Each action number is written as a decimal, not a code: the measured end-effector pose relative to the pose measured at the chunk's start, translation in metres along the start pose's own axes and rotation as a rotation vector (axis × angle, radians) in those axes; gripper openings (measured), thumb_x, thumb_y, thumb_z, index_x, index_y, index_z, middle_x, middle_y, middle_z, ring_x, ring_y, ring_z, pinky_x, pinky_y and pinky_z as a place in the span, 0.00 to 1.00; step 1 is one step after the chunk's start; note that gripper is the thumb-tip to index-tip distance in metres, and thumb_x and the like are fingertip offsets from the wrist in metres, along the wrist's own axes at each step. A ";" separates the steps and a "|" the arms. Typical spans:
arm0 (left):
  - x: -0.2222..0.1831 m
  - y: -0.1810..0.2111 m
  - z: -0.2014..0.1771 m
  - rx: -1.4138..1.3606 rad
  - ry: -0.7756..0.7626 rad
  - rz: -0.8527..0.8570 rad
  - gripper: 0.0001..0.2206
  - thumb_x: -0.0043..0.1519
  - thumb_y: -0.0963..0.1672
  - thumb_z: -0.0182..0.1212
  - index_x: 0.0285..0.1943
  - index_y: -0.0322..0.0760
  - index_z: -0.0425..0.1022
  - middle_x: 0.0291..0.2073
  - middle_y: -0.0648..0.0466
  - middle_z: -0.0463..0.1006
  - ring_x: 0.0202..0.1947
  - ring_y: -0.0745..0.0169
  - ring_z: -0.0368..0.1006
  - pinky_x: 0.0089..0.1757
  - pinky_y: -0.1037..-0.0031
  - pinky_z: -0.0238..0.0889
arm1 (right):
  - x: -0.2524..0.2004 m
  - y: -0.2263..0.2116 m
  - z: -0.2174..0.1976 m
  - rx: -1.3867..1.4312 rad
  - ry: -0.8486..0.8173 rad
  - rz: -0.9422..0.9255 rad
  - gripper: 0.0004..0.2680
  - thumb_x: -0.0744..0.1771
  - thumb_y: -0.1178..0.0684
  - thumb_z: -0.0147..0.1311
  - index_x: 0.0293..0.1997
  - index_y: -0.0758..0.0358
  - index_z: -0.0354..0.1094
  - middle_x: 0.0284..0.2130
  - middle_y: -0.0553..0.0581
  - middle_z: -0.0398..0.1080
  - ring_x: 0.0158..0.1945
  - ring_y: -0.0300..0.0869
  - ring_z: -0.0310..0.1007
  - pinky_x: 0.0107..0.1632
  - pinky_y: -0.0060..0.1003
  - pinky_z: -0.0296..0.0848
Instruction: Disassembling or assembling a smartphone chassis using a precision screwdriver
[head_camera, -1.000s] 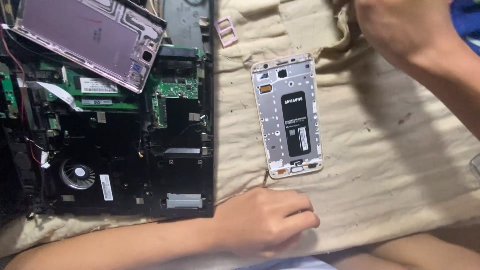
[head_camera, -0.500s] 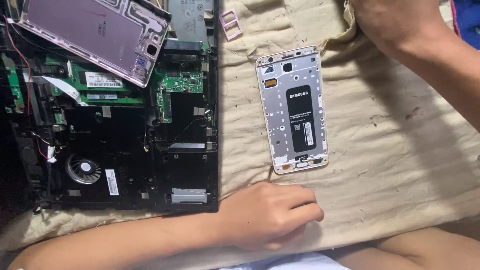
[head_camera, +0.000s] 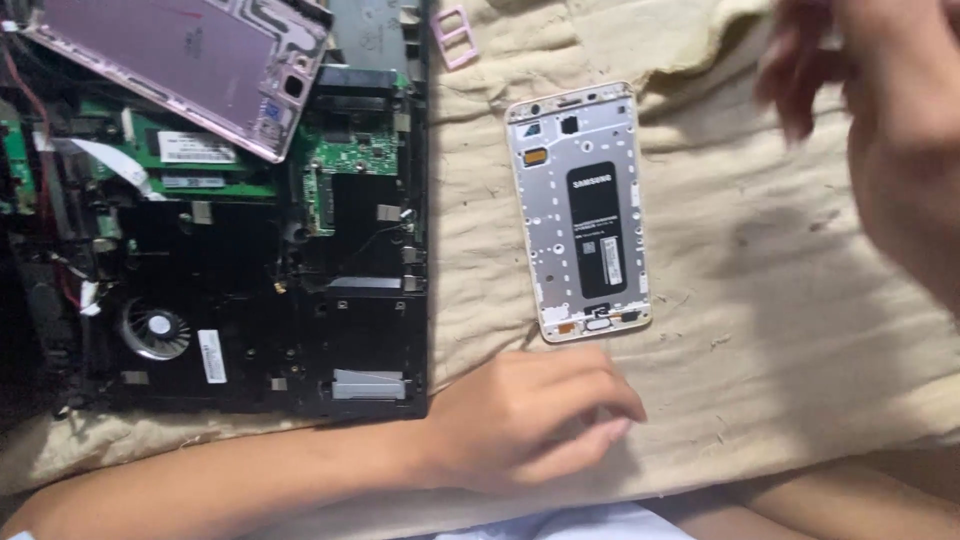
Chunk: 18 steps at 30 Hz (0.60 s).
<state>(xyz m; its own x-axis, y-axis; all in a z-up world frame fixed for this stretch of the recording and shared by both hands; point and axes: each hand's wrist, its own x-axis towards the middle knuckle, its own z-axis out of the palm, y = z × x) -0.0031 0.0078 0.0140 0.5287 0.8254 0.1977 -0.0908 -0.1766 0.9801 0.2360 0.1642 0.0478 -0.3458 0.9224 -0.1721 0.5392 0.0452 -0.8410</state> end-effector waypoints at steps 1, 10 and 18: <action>0.000 0.000 0.000 -0.003 -0.006 0.004 0.04 0.64 0.37 0.58 0.46 0.31 0.72 0.37 0.51 0.74 0.28 0.59 0.69 0.33 0.73 0.66 | -0.012 -0.009 0.002 -0.003 0.007 0.003 0.10 0.83 0.53 0.31 0.62 0.68 0.60 0.44 0.58 0.63 0.43 0.42 0.66 0.44 0.32 0.64; -0.004 -0.001 0.008 -0.327 0.337 -0.319 0.14 0.63 0.36 0.62 0.58 0.28 0.71 0.38 0.52 0.75 0.35 0.69 0.72 0.39 0.81 0.72 | -0.099 -0.032 0.019 0.238 0.021 0.204 0.10 0.71 0.59 0.40 0.59 0.70 0.55 0.38 0.65 0.71 0.31 0.45 0.77 0.30 0.31 0.75; -0.002 -0.002 0.008 -0.233 0.331 -0.317 0.18 0.60 0.36 0.68 0.59 0.31 0.74 0.38 0.53 0.76 0.33 0.71 0.73 0.37 0.83 0.72 | -0.115 -0.034 0.038 0.292 -0.077 0.323 0.10 0.67 0.62 0.49 0.53 0.71 0.71 0.34 0.60 0.78 0.30 0.40 0.79 0.31 0.29 0.79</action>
<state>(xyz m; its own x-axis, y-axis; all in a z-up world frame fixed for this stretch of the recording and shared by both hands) 0.0023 0.0023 0.0120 0.2685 0.9513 -0.1515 -0.1751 0.2029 0.9634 0.2284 0.0418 0.0770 -0.2571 0.8397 -0.4784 0.3934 -0.3613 -0.8454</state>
